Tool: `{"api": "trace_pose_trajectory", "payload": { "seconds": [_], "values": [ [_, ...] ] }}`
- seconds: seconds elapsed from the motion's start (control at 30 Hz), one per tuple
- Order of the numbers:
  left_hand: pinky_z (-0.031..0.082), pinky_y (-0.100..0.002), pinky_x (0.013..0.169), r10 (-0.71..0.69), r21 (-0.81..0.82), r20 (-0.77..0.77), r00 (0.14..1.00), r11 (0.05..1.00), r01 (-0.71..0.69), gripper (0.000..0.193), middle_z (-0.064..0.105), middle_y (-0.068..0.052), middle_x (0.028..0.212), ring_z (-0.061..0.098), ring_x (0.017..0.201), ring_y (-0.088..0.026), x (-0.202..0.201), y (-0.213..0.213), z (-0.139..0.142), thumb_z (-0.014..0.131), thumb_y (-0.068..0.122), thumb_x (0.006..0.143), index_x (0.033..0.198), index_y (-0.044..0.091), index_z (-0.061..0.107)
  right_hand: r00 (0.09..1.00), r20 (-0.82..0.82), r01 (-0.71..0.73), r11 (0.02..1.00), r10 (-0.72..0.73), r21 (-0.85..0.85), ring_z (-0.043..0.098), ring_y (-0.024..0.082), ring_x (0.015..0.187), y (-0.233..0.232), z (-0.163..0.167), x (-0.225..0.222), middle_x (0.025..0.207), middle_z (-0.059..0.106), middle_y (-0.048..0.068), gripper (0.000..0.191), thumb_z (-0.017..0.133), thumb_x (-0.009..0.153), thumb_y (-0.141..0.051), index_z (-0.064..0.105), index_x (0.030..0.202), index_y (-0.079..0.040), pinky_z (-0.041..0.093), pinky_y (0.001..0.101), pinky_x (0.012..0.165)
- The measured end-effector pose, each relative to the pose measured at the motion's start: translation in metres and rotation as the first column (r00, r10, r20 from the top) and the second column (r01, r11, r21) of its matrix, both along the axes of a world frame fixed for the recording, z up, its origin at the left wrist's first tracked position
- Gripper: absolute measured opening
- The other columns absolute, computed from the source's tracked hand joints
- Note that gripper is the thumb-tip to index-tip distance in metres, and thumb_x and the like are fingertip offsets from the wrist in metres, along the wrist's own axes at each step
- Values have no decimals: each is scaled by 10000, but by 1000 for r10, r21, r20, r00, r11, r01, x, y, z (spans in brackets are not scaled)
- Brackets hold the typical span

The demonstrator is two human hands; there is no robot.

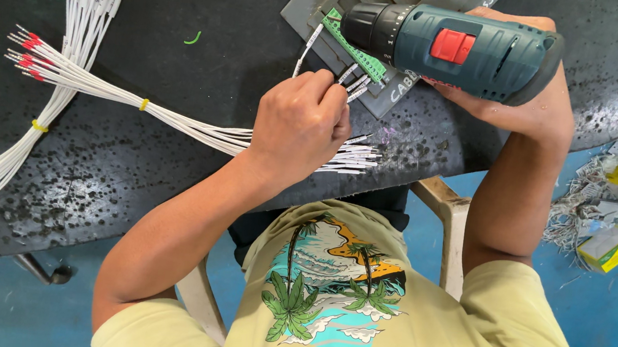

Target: The person sits at a workbench assembling a cable connector. They insert labeled white wires one at a time into a green terminal block held in a metal jig, then use a cordless power screwdriver to tighten each terminal screw to secure the wires.

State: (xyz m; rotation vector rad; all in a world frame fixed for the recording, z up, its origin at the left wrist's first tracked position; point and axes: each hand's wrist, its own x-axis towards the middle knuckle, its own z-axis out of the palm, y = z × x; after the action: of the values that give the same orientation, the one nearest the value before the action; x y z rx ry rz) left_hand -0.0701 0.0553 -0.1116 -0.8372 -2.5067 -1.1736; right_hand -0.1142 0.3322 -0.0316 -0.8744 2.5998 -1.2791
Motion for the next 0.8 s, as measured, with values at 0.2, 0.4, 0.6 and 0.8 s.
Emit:
{"api": "trace_pose_trajectory", "payload": {
  "seconds": [0.2,0.4,0.6,0.8],
  "values": [
    [467,-400,609,14,7,-45,999,1000,-14,186,510,-92,772,583,694,-268,0,5,-1,726,21,780,752,48,544,1000,9,6,1000,-6,3,659,161,844,-3,5,1,1009,715,104,305,884,862,1,698,1100,45,539,274,804],
    [455,-390,587,14,-8,-58,998,1000,-15,172,511,-89,761,582,675,-258,2,5,-4,715,21,738,744,48,544,998,58,15,1000,-17,27,641,145,810,-5,8,3,952,706,92,268,876,888,8,700,1086,48,528,253,774],
    [455,-386,588,9,-22,-84,996,1000,-11,181,513,-87,766,576,669,-254,3,5,-6,714,32,734,739,51,534,999,48,0,1000,-1,16,645,149,810,-7,8,3,953,708,101,260,867,879,1,697,1071,50,526,259,761],
    [450,-375,601,4,-44,-115,993,999,-9,188,513,-79,786,567,684,-236,4,10,-9,712,48,782,743,61,529,997,74,16,1000,-17,11,654,141,804,-10,11,2,941,705,95,254,866,877,-19,693,1051,45,524,255,749]
  ]
}}
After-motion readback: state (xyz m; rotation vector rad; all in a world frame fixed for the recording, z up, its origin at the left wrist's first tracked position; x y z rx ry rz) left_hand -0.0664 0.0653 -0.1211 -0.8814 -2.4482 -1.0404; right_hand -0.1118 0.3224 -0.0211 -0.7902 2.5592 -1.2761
